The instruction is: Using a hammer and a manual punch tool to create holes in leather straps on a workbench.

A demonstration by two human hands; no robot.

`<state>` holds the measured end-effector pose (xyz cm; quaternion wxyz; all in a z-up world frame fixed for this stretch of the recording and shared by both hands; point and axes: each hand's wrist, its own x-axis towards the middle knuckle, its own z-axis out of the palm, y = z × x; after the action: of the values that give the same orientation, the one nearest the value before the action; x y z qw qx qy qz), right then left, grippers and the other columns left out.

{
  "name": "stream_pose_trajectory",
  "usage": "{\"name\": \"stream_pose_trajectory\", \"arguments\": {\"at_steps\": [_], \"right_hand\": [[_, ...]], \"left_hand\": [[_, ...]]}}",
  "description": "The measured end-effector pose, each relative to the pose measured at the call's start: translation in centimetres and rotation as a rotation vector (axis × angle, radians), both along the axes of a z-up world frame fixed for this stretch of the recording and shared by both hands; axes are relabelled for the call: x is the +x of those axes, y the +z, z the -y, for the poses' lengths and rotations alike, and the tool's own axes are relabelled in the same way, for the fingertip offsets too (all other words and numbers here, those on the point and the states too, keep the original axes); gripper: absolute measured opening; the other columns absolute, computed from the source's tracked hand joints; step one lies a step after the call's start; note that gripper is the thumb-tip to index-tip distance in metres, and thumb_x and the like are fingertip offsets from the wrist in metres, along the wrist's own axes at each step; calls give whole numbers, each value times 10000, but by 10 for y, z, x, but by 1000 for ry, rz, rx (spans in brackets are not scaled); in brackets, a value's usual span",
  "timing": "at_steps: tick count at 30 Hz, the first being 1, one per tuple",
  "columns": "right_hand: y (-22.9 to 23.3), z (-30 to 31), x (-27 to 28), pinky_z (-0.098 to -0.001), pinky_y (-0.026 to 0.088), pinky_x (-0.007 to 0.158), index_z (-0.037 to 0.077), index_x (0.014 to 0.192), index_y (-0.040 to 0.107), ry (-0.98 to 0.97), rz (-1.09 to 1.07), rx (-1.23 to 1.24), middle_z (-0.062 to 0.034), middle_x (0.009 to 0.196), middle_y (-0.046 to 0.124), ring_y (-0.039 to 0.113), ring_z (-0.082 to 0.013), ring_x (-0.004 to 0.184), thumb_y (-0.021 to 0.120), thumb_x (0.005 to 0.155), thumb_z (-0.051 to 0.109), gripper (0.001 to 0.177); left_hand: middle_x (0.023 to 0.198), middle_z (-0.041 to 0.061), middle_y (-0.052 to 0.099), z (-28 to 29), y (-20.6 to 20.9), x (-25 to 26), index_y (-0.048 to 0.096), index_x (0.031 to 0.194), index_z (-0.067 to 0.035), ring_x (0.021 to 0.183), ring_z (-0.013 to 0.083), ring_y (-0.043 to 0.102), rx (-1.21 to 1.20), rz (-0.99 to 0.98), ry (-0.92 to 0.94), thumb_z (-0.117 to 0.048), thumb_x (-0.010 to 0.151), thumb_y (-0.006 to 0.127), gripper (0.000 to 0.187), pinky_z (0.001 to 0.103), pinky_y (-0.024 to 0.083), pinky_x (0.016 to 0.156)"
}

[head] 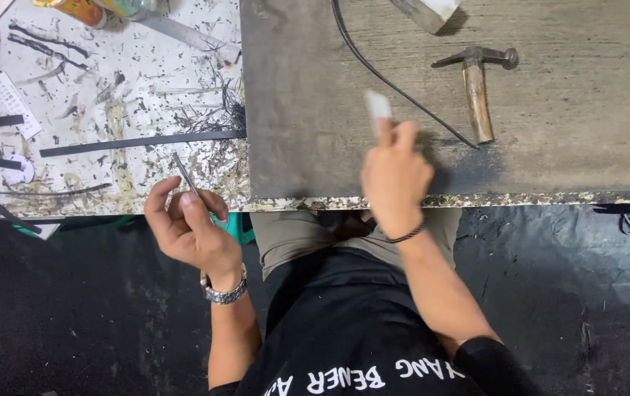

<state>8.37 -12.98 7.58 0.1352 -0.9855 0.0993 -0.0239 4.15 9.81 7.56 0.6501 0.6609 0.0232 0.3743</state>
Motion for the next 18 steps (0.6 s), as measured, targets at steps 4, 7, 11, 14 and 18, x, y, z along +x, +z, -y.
{"name": "stream_pose_trajectory", "arguments": {"at_steps": [4, 7, 11, 14, 18], "right_hand": [[3, -60, -36, -504, 594, 576, 102, 1075, 674, 562, -268, 513, -67, 943, 709, 737, -431, 673, 564, 837, 83, 262], [5, -45, -42, -482, 554, 422, 207, 1190, 621, 533, 22, 247, 6, 1017, 530, 674, -344, 479, 594, 830, 137, 368], [3, 31, -21, -566, 551, 432, 173, 1212, 696, 107, 81, -57, -49, 1017, 551, 659, -437, 471, 645, 826, 149, 390], [2, 52, -19, -556, 554, 476, 119, 1242, 722, -29, 76, -61, -29, 1026, 504, 666, -444, 513, 619, 870, 85, 387], [-11, 35, -6, -395, 527, 448, -8, 1206, 737, 91, 92, 77, -94, 1028, 535, 612, -233, 437, 622, 879, 0, 346]], "left_hand": [[569, 162, 466, 19, 15, 5, 510, 1224, 112, 433, 194, 451, -17, -43, 18, -38, 1061, 516, 221, 327, 384, 409], [589, 161, 492, 7, 29, -4, 510, 1242, 98, 451, 203, 469, 120, -55, 65, -37, 1084, 491, 209, 337, 389, 427], [609, 154, 455, -7, 26, -13, 477, 1252, 65, 487, 169, 433, 126, -73, 31, -55, 1116, 458, 182, 314, 379, 464], [621, 107, 448, -9, 12, -10, 489, 1251, 29, 492, 162, 428, 23, -68, 9, -82, 1124, 465, 170, 299, 387, 470], [617, 128, 460, -5, 6, -11, 504, 1254, 22, 474, 179, 443, -11, -112, 33, -95, 1118, 477, 181, 308, 398, 453]]}}
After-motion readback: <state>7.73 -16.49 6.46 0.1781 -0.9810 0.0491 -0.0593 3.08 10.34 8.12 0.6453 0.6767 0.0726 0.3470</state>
